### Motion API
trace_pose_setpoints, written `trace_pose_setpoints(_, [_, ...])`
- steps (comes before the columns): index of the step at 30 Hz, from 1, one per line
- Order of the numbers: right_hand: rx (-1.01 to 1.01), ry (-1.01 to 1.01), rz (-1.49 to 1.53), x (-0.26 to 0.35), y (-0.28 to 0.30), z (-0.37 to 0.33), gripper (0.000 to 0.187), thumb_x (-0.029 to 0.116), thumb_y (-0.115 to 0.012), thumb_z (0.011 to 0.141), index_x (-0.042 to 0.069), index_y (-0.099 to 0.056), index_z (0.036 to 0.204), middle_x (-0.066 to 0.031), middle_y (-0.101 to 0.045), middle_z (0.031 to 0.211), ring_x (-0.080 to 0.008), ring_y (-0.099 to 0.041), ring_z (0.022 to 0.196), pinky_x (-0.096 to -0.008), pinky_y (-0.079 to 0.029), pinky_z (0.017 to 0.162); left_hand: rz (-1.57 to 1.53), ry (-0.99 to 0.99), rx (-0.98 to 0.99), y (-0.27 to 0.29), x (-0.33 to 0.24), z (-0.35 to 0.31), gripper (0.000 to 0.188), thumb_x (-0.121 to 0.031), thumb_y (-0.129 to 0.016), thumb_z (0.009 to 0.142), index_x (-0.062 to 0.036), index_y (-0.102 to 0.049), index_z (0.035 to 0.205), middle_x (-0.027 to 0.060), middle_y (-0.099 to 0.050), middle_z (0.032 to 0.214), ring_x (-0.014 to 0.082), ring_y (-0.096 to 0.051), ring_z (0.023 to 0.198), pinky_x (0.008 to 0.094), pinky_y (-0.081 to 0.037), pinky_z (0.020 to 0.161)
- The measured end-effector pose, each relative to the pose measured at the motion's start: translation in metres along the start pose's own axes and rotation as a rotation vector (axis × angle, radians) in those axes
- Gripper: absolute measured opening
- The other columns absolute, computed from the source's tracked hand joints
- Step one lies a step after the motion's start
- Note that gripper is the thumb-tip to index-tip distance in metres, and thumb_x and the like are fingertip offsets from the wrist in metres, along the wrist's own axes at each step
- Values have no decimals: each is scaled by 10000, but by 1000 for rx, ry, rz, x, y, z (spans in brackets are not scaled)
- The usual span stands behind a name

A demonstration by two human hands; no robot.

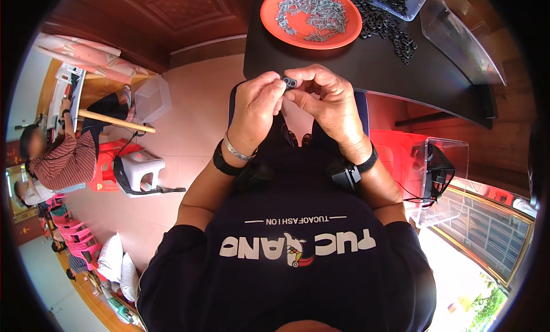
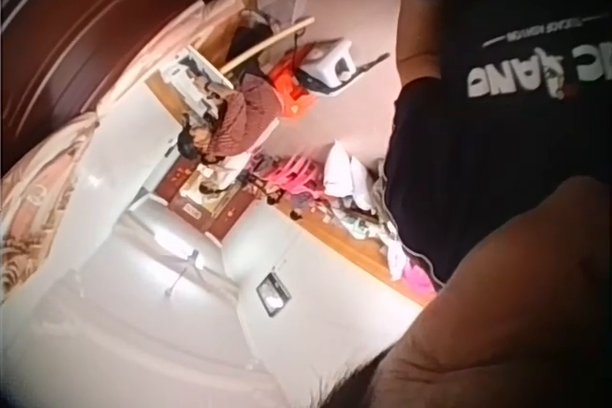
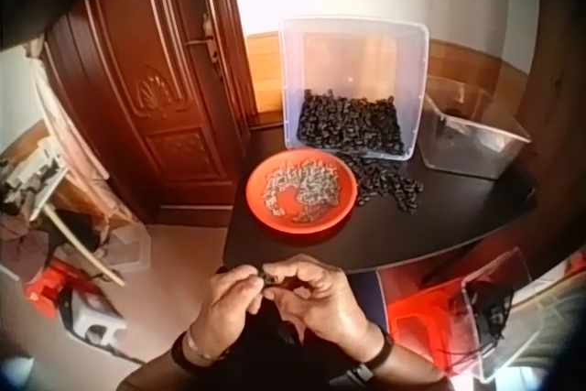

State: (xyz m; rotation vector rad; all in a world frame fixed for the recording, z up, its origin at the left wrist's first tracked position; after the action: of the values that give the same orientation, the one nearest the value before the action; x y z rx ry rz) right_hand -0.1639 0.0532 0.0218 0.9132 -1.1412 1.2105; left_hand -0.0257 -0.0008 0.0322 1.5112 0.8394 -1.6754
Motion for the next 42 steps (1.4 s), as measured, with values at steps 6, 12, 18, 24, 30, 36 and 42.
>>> trace_pose_setpoints(6, [46,28,-114,6,4,1,343,-56,-710,754,57,-658,1074,1,-600,920,-54,-570,788,-201,-481,664,34,80,131,1,4,5,246,-232,-512,916,-15,-566,814,-18,-455,592,51,-419,531,206,-311,500])
trace_pose_setpoints(12, [-5,2,-202,7,-1,-1,367,-47,-722,734,55,-657,1080,-12,-606,913,-67,-571,753,-205,-482,634,-16,39,12,-5,10,3,227,-166,-511,915,2,-542,766,-18,-455,580,42,-401,495,211,-324,452])
trace_pose_setpoints(18, [-35,113,-369,10,-3,-2,344,2,-749,721,44,-663,1052,-45,-612,841,-104,-587,709,-222,-478,578,-108,176,46,0,13,-1,249,-223,-494,909,-10,-575,810,2,-500,606,72,-470,540,203,-351,516])
trace_pose_setpoints(24, [-34,271,-400,16,-3,-1,319,45,-755,727,38,-665,1033,-54,-623,841,-117,-590,692,-230,-475,567,-78,72,38,2,13,-1,251,-197,-480,897,12,-575,794,26,-514,611,98,-499,555,219,-387,543])
trace_pose_setpoints(30, [-51,364,-422,21,-3,0,266,16,-741,715,16,-656,966,-101,-630,805,-239,-630,707,-313,-519,628,-143,49,18,-6,10,-1,287,-223,-504,901,-16,-529,704,10,-490,575,70,-460,540,216,-344,513])
trace_pose_setpoints(36, [-30,495,-462,22,-5,0,254,9,-722,697,19,-650,940,-124,-632,815,-293,-628,738,-357,-520,645,-151,37,-22,-7,8,-8,280,-173,-471,910,-17,-509,681,12,-459,543,75,-421,481,228,-323,467])
trace_pose_setpoints(42, [-46,507,-462,25,-6,0,210,10,-704,723,21,-651,926,-108,-619,782,-283,-622,715,-352,-516,625,-177,23,-3,-6,15,-4,295,-181,-464,907,-23,-505,662,4,-447,526,70,-398,459,224,-303,449])
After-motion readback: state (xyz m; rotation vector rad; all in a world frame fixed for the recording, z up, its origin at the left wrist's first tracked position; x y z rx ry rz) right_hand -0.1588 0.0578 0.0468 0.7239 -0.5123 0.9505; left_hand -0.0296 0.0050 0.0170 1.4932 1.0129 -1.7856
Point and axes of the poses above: each hand's wrist, its own z-axis towards the middle knuckle, its own y-axis out of the back of the hand, x = y × z, the point moved 3 cm from there along z, towards the middle knuckle
